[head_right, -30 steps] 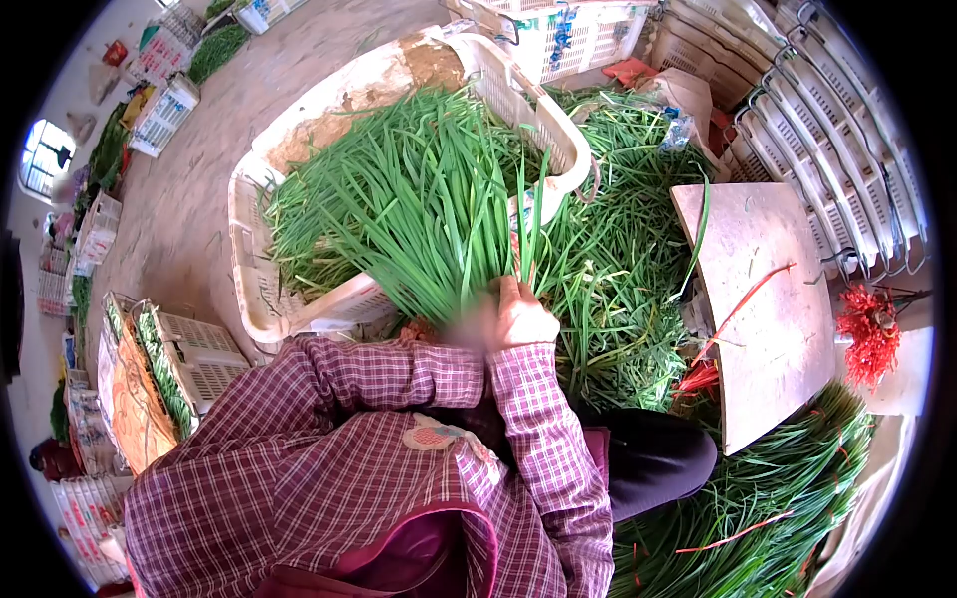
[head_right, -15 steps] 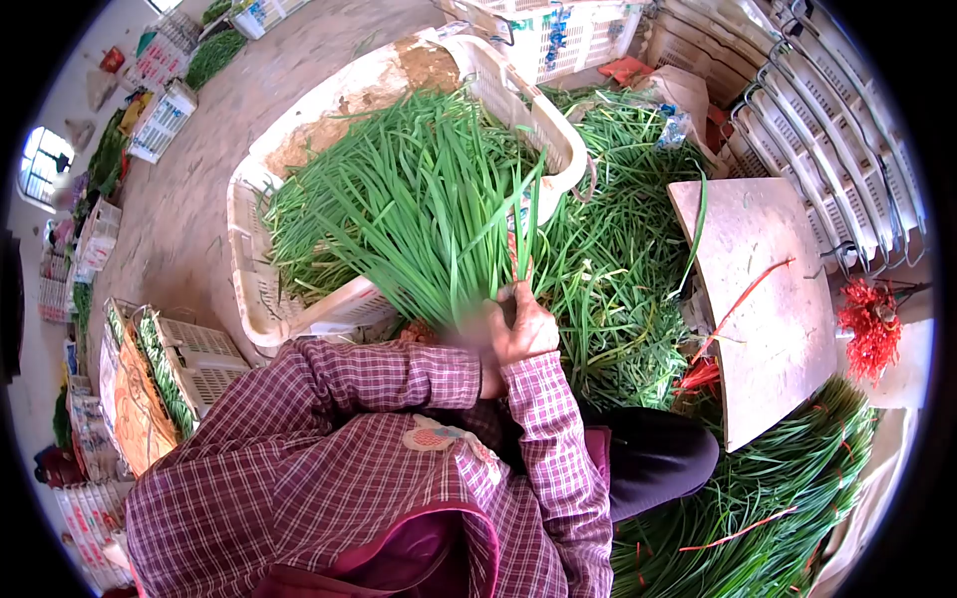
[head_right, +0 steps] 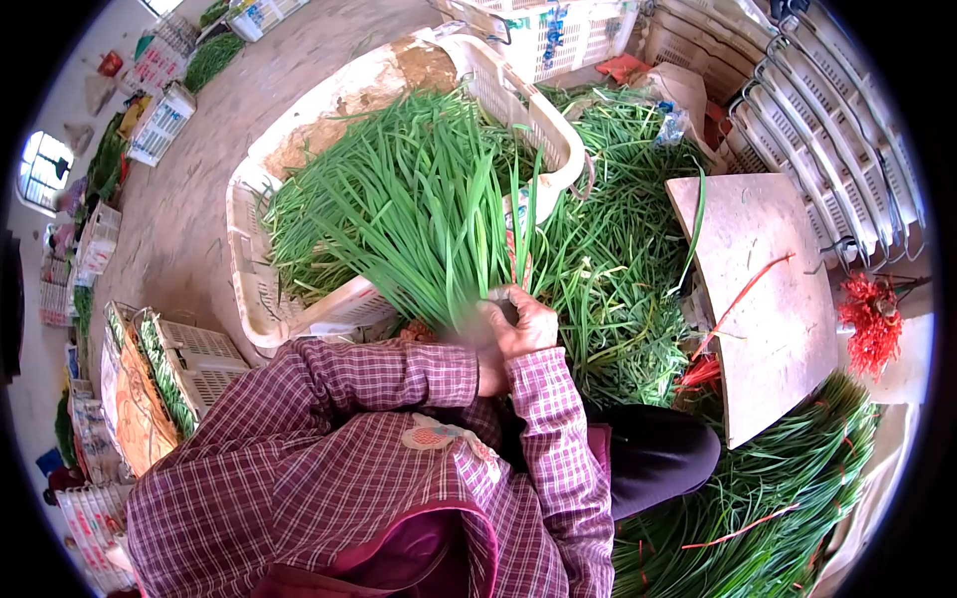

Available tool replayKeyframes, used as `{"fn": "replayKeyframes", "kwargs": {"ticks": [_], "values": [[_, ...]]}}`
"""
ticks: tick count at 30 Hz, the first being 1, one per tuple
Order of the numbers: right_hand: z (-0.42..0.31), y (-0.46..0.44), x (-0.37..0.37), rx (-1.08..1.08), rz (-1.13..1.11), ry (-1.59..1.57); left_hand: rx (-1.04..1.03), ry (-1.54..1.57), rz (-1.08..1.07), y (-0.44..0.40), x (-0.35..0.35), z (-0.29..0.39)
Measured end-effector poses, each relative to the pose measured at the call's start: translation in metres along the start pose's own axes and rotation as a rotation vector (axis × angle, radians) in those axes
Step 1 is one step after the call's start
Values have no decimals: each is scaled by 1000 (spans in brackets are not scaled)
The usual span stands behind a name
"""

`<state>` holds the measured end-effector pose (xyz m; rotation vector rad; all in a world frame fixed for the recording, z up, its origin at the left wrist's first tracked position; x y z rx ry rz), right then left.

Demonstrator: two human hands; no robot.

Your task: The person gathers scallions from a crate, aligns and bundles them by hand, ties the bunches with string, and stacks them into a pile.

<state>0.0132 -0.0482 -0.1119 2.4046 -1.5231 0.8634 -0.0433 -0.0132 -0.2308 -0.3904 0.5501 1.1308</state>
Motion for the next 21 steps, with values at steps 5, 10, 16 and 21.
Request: {"fn": "replayKeyframes", "kwargs": {"ticks": [5,10,16,21], "values": [[3,-1,0,-45,-32,-38,-16,51,7,1,2,-1],[11,0,-3,-97,-74,-123,-38,109,17,6,5,-4],[10,-1,-3,-77,-104,-169,-107,277,73,4,7,1],[21,0,-9,-105,-103,-177,173,-716,-86,-8,-2,-1]]}}
Point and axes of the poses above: each hand's wrist, its own y-axis away from the middle knuckle, its own x-axis out of the back of the hand, z = x × y, the point moved 3 cm from there along -y, towards the middle knuckle, and after that the axes turned 15 degrees about y, right-handed, at the moved point
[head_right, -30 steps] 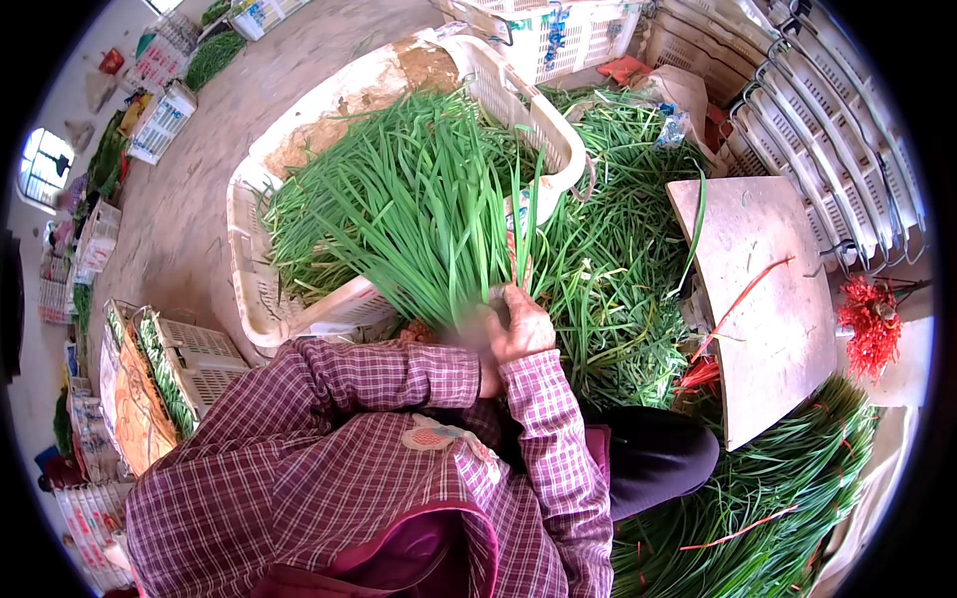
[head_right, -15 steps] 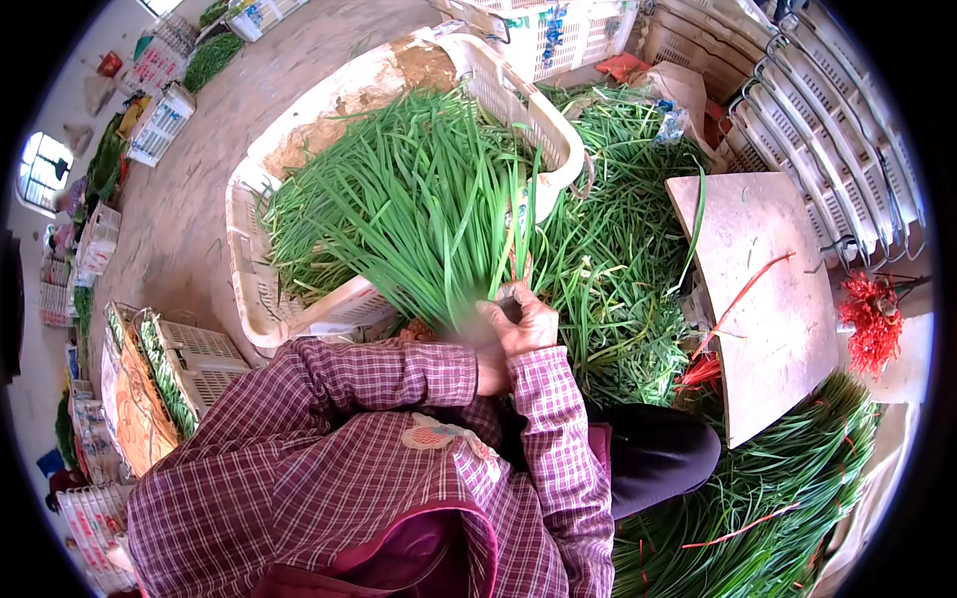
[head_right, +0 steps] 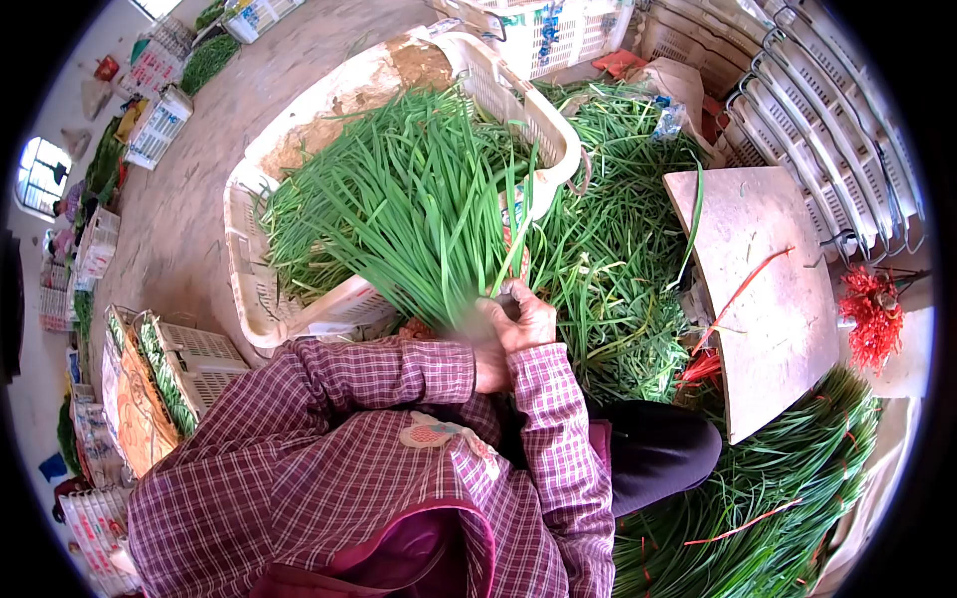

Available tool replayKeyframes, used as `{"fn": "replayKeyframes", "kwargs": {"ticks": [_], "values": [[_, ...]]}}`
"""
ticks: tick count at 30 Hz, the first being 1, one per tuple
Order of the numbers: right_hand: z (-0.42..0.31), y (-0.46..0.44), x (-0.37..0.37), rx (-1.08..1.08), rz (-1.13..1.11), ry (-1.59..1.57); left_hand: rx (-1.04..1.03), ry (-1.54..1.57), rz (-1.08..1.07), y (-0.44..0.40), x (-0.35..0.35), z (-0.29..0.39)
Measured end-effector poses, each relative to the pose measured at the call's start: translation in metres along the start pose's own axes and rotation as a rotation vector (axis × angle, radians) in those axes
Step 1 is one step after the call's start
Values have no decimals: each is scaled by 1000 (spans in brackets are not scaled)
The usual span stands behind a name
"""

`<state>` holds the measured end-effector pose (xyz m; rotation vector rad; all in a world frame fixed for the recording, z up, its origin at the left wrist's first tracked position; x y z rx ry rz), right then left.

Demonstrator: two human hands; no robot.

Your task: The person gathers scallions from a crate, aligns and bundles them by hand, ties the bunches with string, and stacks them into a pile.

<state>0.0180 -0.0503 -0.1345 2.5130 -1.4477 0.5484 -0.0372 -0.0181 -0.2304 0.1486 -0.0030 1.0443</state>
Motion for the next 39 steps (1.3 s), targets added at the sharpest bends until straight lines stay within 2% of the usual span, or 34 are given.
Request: {"fn": "replayKeyframes", "kwargs": {"ticks": [1,2,4,6,10,13,15,16,18,19,21,23,24,25,26,27,28,29,31,32,33,35,36,37,39], "values": [[1,1,-1,-25,12,-4,1,0,0,6,3,6],[-5,1,1,-25,12,-3,-92,194,20,18,9,19],[-18,4,8,1,49,82,-185,388,40,20,13,30],[-22,7,7,34,82,77,-62,-200,-14,9,7,30],[-19,8,6,67,117,17,-11,-169,-78,9,9,36],[-15,8,4,57,106,-30,-49,-270,-64,3,6,25],[-12,8,4,26,82,-45,-129,-581,-116,2,1,23],[-11,8,4,-7,72,-45,-128,-581,-116,1,2,27],[-9,9,5,-39,62,-45,-72,-371,-126,-2,5,32],[-8,11,7,-36,83,-115,-72,-372,-125,1,7,41],[-17,15,10,-76,101,-235,-10,58,-33,14,18,71],[-16,18,15,-36,156,-345,87,-108,-113,6,22,77],[-16,21,19,-44,164,-392,49,69,-15,4,16,46],[-21,22,25,11,228,-459,74,-403,-197,1,16,51],[-23,19,33,37,310,-624,15,-859,-391,0,17,55],[-24,17,45,61,392,-788,-35,-920,-486,1,16,61],[-37,16,65,121,430,-740,-91,-975,-579,4,18,86],[-49,16,86,183,473,-693,-201,-1081,-597,6,15,79],[-49,14,112,89,533,-545,-200,-1081,-570,6,11,55],[-51,13,120,-86,566,-312,-200,-1075,-539,6,9,49],[-27,8,127,-103,401,-87,-199,-1077,-533,5,8,43],[-10,3,121,6,313,802,-239,-1045,-530,2,6,37],[-6,4,112,31,404,958,-165,-1151,-517,-1,1,21],[-16,0,100,235,512,881,-164,-1155,-514,0,1,26],[-52,-7,75,301,413,591,-272,-1240,-407,2,0,43]]}}
Point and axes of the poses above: each hand's wrist, its own y-axis away from the middle knuckle, its own x-axis out of the back of the hand, z = x × y, the point moved 3 cm from there along -y, towards the middle knuckle, and after that the axes turned 15 degrees about y, right-handed, at the moved point
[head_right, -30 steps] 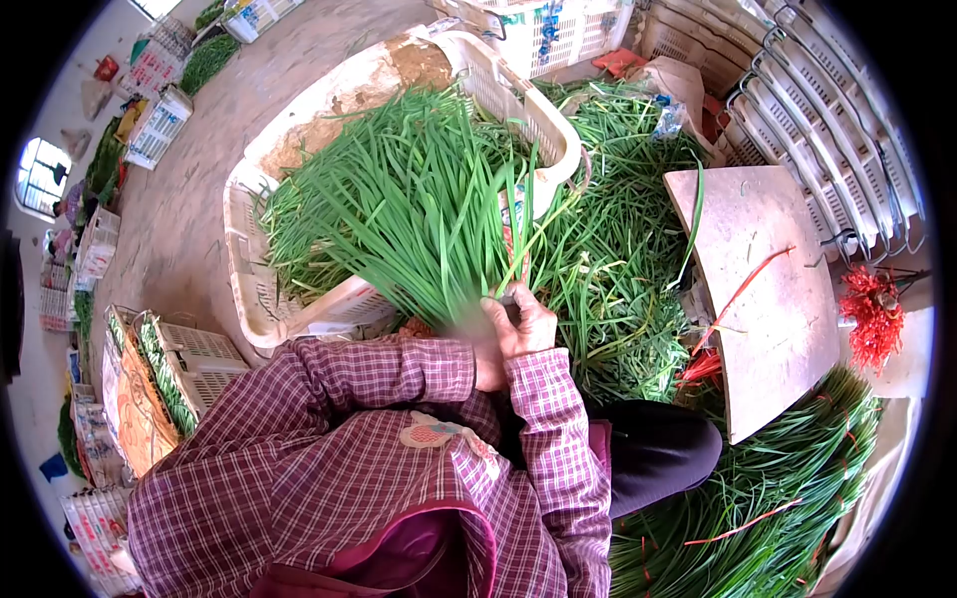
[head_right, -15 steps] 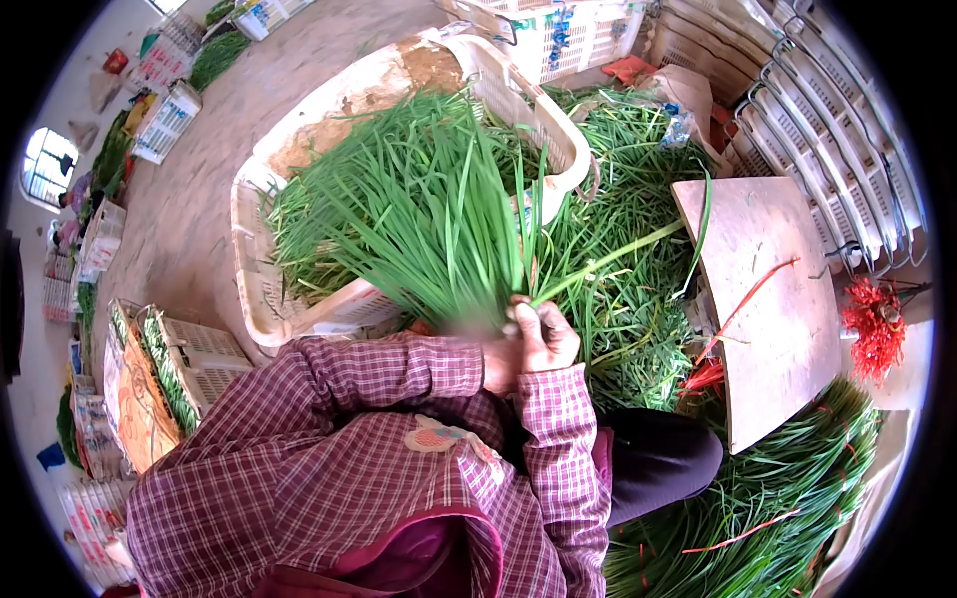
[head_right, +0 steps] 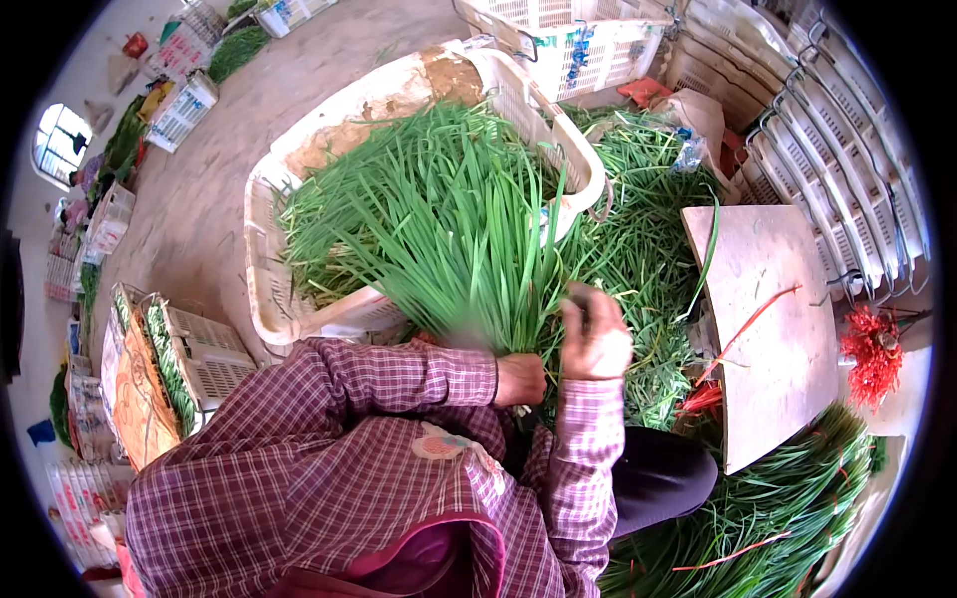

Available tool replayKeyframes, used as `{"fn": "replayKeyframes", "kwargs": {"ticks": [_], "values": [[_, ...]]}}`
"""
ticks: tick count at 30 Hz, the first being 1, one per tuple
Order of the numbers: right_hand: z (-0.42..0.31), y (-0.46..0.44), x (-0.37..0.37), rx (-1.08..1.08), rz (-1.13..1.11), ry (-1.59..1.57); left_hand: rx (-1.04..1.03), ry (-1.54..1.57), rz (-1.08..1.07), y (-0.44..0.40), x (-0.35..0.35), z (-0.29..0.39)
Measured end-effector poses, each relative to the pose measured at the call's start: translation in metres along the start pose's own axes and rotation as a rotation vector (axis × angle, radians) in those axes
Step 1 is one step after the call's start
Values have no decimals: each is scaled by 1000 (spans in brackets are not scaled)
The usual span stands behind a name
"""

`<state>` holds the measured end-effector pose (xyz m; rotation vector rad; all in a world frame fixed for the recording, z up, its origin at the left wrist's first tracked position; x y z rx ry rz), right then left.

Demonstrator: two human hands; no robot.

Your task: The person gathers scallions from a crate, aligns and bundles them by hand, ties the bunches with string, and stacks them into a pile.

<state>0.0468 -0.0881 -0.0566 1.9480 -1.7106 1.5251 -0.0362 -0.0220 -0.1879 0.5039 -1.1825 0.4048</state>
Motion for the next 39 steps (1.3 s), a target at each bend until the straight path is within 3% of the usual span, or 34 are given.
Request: {"fn": "replayKeyframes", "kwargs": {"ticks": [3,5,8,13,18,25,27,29,34,36,39], "values": [[-59,-16,-22,155,-2,-68,66,-57,-76,-16,-25,-5],[-76,-29,-38,216,-65,-8,34,-28,-10,-16,-20,-5],[-90,-52,-53,347,-199,81,-5,2,46,-14,-20,-6],[-76,-70,-77,364,-393,224,-50,17,90,-7,-27,-7],[-62,-69,-83,360,-347,141,-82,18,124,-6,-31,-7],[-54,-64,-76,489,-96,61,-111,40,151,3,-34,-3],[-52,-66,-71,479,-59,98,-58,114,148,4,-28,-1],[-51,-71,-64,515,27,191,-65,-68,236,1,-33,2],[-41,-88,-46,432,137,244,-122,-57,327,4,-28,5],[-46,-90,-38,406,112,214,-129,-65,318,4,-29,4],[-64,-79,-42,318,-140,-11,-110,-63,268,3,-29,4]]}}
Point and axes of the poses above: each hand's wrist, its own y-axis away from the middle knuckle, its own x-axis out of the back of the hand, z = x × y, the point moved 3 cm from there along -y, towards the middle knuckle, and after that the axes turned 15 degrees about y, right-handed, at the moved point
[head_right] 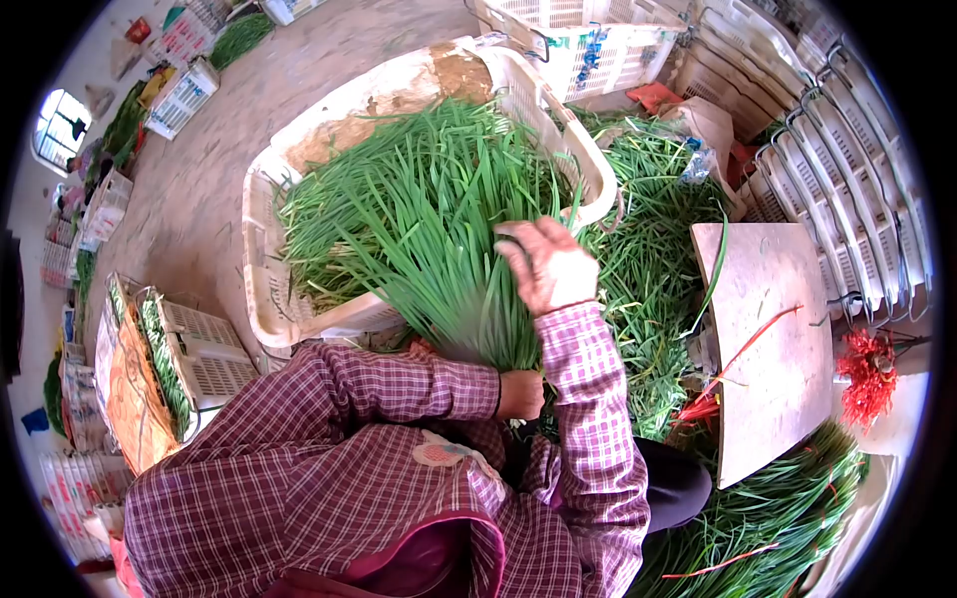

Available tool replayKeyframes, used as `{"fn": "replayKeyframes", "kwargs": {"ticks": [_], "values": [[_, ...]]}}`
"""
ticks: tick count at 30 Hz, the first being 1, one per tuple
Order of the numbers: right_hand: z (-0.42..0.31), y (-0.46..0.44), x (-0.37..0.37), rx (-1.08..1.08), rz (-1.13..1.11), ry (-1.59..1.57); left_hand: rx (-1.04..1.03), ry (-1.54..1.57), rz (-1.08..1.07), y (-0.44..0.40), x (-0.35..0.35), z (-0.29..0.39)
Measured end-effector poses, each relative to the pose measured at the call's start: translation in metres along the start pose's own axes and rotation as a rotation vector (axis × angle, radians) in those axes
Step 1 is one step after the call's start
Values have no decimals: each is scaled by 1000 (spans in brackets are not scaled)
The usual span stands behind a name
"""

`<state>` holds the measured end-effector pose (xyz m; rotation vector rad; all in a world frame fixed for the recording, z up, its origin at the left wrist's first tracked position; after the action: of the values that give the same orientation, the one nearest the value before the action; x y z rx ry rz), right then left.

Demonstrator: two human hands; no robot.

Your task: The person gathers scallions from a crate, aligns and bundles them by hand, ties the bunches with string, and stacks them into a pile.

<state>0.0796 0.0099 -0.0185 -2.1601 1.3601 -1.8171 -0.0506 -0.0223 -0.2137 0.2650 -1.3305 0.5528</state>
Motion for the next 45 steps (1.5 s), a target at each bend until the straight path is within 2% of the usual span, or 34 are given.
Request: {"fn": "replayKeyframes", "kwargs": {"ticks": [3,6,7,8,10,11,13,15,17,18,20,21,23,25,26,27,29,33,35,37,39,41,42,43,45], "values": [[-9,4,-12,-54,-280,92,-23,-40,82,3,-5,-1],[-3,13,-38,-49,-328,200,37,59,79,7,15,1],[-1,15,-42,-54,-355,222,37,59,79,4,-4,-2],[-1,16,-42,-54,-355,223,30,29,289,1,-32,-8],[-3,18,-40,-30,-266,174,25,1,498,2,-29,-10],[-2,20,-42,-31,-268,173,-15,11,354,3,-28,-9],[-3,23,-41,27,-83,162,-55,21,211,5,-24,-6],[-1,24,-43,54,-34,221,-43,100,119,4,-20,-5],[15,20,-48,-58,92,377,-41,164,-56,-1,-6,-2],[27,14,-41,-117,174,416,-14,52,-137,-2,-7,5],[42,-5,-13,-171,252,428,-47,31,22,2,-1,8],[46,-10,-4,-141,225,564,-42,58,63,3,-3,8],[36,-12,10,-173,79,578,-51,66,92,3,-1,10],[17,-8,5,-182,-52,335,-53,68,122,3,3,7],[2,-2,-3,-117,-48,201,4,159,-3,2,-2,5],[-13,3,-14,-54,-42,70,11,171,-37,0,-5,5],[-25,9,-40,-159,-357,38,17,171,-73,-10,-5,5],[-30,8,-68,-138,-329,55,36,149,-105,-23,-2,5],[-33,9,-77,-125,-429,225,25,149,-102,-25,0,5],[-33,15,-78,-52,-273,237,18,162,-109,-22,2,5],[-27,17,-76,13,-12,269,7,174,-117,-17,2,6],[-12,8,-70,-173,-95,290,-3,185,-126,-11,2,6],[-1,2,-56,-115,68,294,-10,187,-128,-9,3,6],[8,-4,-40,-165,173,288,-14,195,-136,-9,4,7],[18,-16,8,-214,288,152,-38,200,-146,-10,10,7]]}}
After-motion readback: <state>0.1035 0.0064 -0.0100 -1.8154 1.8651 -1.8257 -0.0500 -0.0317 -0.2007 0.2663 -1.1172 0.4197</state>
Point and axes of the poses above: each hand's wrist, its own y-axis away from the middle knuckle, its own x-axis out of the back of the hand, z = x × y, the point moved 3 cm from there along -y, towards the middle knuckle, and after that the axes turned 15 degrees about y, right-handed, at the moved point
